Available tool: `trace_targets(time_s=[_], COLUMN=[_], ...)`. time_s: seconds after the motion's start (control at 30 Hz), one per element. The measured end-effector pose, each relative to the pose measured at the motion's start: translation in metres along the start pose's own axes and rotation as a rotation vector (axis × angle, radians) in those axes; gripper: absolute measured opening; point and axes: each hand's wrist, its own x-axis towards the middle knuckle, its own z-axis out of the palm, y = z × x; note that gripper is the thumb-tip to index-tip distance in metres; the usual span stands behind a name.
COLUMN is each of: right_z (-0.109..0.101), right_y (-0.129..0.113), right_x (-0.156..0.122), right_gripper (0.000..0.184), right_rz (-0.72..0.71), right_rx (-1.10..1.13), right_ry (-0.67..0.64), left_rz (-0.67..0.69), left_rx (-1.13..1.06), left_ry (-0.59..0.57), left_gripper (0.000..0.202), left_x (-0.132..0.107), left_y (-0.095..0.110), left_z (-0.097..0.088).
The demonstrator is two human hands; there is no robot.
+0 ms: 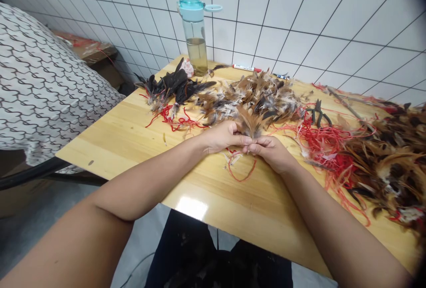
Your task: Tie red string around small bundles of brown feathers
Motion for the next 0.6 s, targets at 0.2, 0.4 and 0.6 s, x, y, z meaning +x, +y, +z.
trace_targets(time_s=[0.2,0.4,0.6], right_z=[0.0048,0.005,0.0019], right_y=[0.002,-0.0003,0.0025], right_x=[0.0024,0.0007,0.0013], right_gripper=[0.049,0.044,0.038], right_rz=[-0.024,-0.065,-0.083], right_rx=[0.023,0.05,0.148], right_ry=[0.066,0.099,0.108], left_rz=[0.013,0.039,0.055], left_rx=[-0.082,-0.109,-0.277], left_ry=[0.037,0.103,0.164], left_gripper=[0.041,0.04,0.034], left_x=[0.0017,0.002,0.002], left_y=[-0.0039,-0.0028,0.0017], left_z=[0.0033,0.0042,0.0049])
